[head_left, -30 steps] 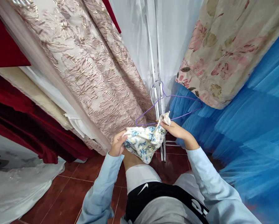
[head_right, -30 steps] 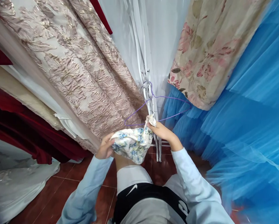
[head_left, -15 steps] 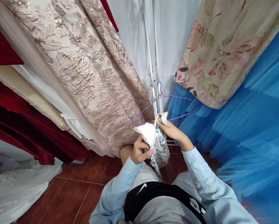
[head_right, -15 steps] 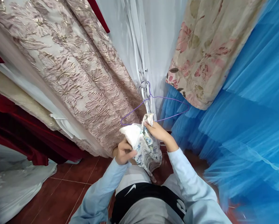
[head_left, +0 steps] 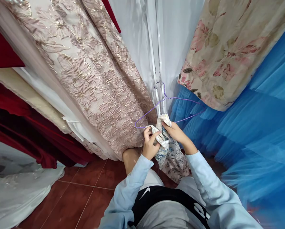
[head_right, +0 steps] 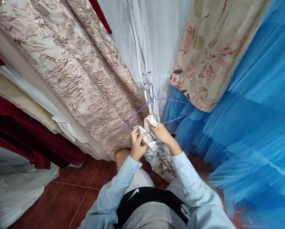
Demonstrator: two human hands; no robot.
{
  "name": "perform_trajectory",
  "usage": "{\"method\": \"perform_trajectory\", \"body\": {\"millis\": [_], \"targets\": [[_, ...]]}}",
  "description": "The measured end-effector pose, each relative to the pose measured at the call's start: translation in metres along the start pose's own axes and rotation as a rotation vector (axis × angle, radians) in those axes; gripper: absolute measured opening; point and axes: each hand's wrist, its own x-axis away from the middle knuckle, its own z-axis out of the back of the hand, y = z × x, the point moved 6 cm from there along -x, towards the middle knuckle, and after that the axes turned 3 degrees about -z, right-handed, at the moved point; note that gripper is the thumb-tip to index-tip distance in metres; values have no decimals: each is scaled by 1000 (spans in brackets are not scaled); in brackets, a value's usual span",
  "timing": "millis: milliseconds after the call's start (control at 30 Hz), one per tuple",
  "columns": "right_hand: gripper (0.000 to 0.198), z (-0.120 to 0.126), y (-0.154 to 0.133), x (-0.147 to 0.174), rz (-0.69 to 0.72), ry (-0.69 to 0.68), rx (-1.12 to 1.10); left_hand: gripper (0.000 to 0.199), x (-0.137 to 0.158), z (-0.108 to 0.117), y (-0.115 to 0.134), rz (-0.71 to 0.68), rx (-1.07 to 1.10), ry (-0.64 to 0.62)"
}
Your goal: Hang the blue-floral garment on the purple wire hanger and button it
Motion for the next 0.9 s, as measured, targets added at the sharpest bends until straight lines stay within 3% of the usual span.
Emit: {"method": "perform_trajectory", "body": {"millis": [67, 167, 300, 367, 467, 633, 800, 900], "targets": [[57, 4, 0, 0, 0, 28, -32, 23, -1, 9, 2, -77, -95, 35], [59, 8, 4, -1, -26, 23, -151, 14, -2, 44, -2, -135, -206, 251], [57, 9, 10, -3, -26, 14, -223, 18, -3, 104, -25, 0, -239, 526], [56, 8, 12, -4, -10, 30, -181, 19, -9, 126, -36, 89, -209, 569], [55, 1, 13, -5, 6, 17, -148, 24, -32, 141, -35, 93, -179, 506], [55, -5, 12, -6, 22, 16, -130, 19, -92, 120, 4, -67, -138, 294], [53, -13, 10, -6, 6, 20, -75, 19, -129, 60, 37, -135, -211, -75], [52, -19, 4, -6, 19, 32, -32, 19, -139, 27, 37, -157, -309, -139]]}}
